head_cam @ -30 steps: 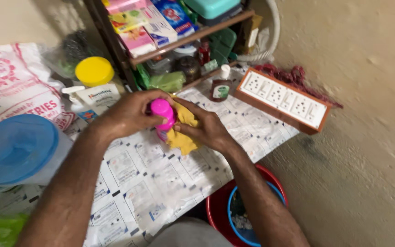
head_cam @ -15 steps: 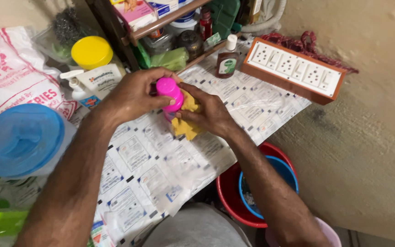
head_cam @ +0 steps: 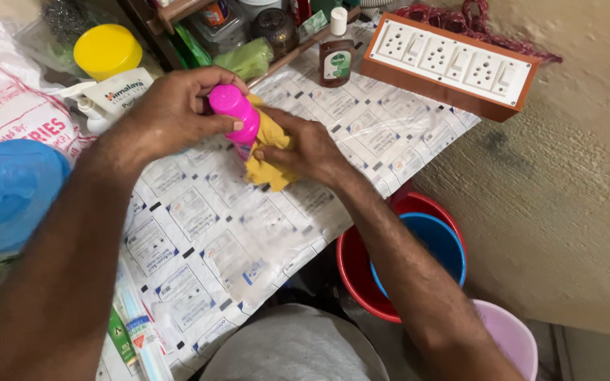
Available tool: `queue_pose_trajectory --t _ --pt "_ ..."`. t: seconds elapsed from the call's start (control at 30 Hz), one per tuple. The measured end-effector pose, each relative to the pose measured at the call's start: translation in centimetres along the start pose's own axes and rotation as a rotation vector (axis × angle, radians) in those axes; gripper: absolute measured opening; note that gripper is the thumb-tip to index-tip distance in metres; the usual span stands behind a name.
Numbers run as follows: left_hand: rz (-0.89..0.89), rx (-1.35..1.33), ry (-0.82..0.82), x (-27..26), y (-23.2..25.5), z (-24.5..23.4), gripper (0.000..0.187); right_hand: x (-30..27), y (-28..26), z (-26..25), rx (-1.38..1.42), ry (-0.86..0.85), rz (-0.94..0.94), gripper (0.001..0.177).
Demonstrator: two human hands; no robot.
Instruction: The person wipes various bathroom items with a yellow cloth, including a pink toothbrush holder, a pink bottle, a small brown bottle, a soap box, and a teal container. The person places the cleaned items back onto a metal shelf unit.
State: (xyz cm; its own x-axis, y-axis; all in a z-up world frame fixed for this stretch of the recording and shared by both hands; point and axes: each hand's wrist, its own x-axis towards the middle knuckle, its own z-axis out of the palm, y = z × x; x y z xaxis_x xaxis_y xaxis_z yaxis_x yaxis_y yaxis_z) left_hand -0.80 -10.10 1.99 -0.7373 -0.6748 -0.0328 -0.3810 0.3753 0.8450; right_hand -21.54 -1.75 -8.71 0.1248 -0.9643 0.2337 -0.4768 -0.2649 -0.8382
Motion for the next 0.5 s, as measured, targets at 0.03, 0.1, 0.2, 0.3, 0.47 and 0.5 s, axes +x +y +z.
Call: queue_pose_trajectory --t 0.03,0.1,0.2,0.3,0.47,0.5 --pt "-0.03 0.011 -0.002 -0.1 0.0 -0.1 0.05 0.1 0.2 -0.2 -0.044 -0.045 0.031 0.072" --pt "-0.062 0.015 -0.002 0.0 0.1 -0.1 0.05 0.7 0.5 -1.2 -0.14 -0.139 0.091 0.07" --pt "-0.067 0.0 -0.005 0.1 0.5 0.1 0.05 1.3 0.4 -1.7 -0.102 -0.002 0.032 0.067" --pt "-0.099 0.014 0.007 -0.2 1.1 0.0 0.051 1.5 0.0 -1.5 -0.052 0.015 -0.242 0.073" --pt "-0.144 0.025 0.014 -0.3 1.1 0.1 0.048 1.6 -0.4 -3.0 -0.232 -0.286 0.128 0.07" --pt "-0.107 0.012 -0.001 -0.1 1.0 0.0 0.049 1.6 -0.4 -3.3 -0.257 -0.305 0.123 0.068"
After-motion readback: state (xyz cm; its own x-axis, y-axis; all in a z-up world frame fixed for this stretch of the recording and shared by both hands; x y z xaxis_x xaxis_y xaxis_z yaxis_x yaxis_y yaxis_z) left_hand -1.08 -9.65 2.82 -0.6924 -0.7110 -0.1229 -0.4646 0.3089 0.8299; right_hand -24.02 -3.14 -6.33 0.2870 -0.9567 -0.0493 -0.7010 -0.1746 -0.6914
